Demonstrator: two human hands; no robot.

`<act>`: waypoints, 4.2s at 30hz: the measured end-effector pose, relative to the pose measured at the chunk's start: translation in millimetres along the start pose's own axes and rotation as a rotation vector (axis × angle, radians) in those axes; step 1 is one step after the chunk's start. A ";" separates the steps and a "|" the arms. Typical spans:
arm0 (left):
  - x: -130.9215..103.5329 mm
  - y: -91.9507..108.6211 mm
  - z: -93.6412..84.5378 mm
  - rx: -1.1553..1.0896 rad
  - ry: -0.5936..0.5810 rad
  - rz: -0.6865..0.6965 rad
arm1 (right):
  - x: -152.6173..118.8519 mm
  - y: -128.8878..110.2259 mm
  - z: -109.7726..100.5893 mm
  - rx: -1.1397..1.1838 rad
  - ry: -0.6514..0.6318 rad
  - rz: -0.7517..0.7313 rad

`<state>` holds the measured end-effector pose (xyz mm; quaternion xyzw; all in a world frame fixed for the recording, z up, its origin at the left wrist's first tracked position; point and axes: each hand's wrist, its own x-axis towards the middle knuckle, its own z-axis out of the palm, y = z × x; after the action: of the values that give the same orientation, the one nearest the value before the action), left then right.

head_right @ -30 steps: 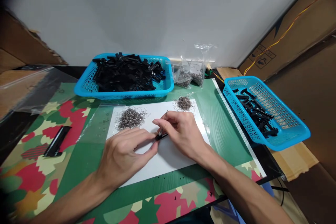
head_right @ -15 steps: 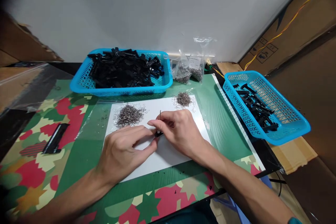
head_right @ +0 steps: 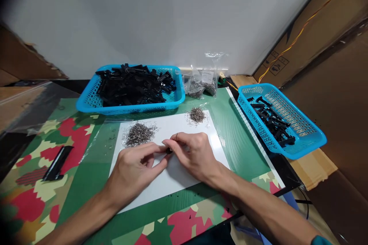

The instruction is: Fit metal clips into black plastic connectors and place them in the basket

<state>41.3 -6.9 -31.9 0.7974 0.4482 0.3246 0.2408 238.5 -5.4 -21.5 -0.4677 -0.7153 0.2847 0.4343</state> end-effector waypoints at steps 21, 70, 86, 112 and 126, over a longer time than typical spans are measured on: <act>2.3 -9.4 -7.0 -0.085 0.172 -0.164 | 38.6 46.2 -54.9 -0.350 -0.109 0.356; 0.4 -16.1 -7.2 0.149 0.078 -0.077 | 42.5 50.7 -80.6 0.283 -0.301 0.279; -1.8 -13.8 -6.7 0.123 0.102 -0.030 | 33.4 41.9 -44.4 0.516 -0.226 0.393; -5.4 -13.6 -1.8 0.150 0.086 0.144 | 28.8 33.7 -42.6 0.381 -0.300 0.364; -2.6 -6.9 0.9 0.146 -0.057 0.399 | 18.8 29.9 -37.2 -0.159 -0.283 0.192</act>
<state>37.1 -5.9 -38.0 0.8944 0.2968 0.3101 0.1259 280.7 23.8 -22.0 -0.5222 -0.7414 0.3302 0.2619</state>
